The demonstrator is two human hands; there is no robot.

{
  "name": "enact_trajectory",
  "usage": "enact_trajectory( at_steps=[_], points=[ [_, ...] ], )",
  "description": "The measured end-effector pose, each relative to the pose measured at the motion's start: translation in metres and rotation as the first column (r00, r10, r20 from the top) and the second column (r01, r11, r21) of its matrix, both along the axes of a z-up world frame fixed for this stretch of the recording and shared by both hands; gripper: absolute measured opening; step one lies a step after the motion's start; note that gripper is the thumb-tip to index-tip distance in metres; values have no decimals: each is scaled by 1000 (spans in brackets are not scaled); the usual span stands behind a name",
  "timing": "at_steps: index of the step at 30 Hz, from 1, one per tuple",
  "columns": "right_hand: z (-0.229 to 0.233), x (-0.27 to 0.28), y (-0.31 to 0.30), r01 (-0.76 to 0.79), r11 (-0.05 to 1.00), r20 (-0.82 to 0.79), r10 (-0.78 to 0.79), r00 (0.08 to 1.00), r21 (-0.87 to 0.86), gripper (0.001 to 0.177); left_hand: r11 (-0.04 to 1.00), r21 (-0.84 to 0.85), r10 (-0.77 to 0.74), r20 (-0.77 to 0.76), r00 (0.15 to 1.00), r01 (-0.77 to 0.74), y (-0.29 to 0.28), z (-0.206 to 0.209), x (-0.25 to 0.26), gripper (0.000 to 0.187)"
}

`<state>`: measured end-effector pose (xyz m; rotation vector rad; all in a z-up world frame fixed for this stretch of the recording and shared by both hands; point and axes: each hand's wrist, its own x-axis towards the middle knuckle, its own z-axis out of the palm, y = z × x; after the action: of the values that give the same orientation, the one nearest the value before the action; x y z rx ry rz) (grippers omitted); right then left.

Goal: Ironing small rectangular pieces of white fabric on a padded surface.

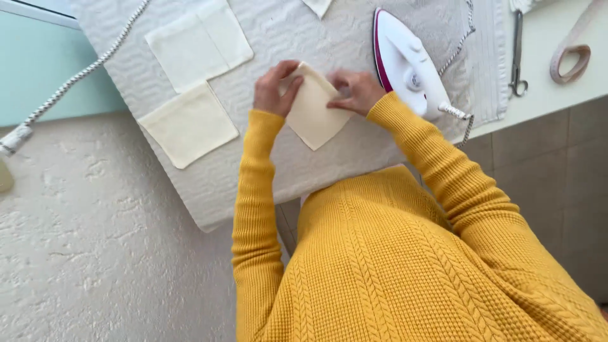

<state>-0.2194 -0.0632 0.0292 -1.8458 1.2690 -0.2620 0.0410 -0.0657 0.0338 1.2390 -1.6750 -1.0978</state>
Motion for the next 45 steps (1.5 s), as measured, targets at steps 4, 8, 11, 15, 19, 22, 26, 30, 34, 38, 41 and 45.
enact_trajectory(
  at_steps=[4,8,11,15,19,22,26,30,34,38,41,45],
  points=[
    [30,7,-6,3,996,-5,-2,1000,86,30,984,-81,167,96,981,-160,24,67,32,21],
    [56,6,-14,-57,891,19,73,997,-451,13,944,-272,225,119,967,-186,46,84,41,14],
    [43,-6,11,-162,784,-95,132,987,-599,10,942,-293,223,187,957,-162,87,59,29,20],
    [40,-41,35,-361,669,-376,130,918,-650,11,965,-263,162,519,839,-24,140,-12,5,16],
    [87,-94,14,-279,650,-498,-177,849,-707,31,979,-198,154,552,820,-51,178,-73,0,20],
    [68,-126,-1,100,857,-322,-296,899,-506,37,947,-271,308,605,734,-174,172,-84,3,36],
    [68,-119,4,429,875,-153,-404,902,223,46,938,-247,346,608,715,-243,166,-77,2,48],
    [81,-82,19,410,842,-136,-388,912,351,42,943,-184,325,692,645,-277,174,-85,0,53],
    [73,-16,43,333,863,-92,-322,942,381,46,935,-195,337,747,572,-296,180,-83,-3,51],
    [75,50,45,251,924,-157,-213,964,290,47,941,-192,316,793,521,-279,183,-79,-3,57],
    [60,77,37,243,937,-142,-213,967,251,50,935,-177,327,769,550,-308,183,-77,-4,59],
    [64,103,40,212,942,-209,-160,965,259,55,924,-169,342,764,547,-342,183,-75,-4,61]
  ],
)
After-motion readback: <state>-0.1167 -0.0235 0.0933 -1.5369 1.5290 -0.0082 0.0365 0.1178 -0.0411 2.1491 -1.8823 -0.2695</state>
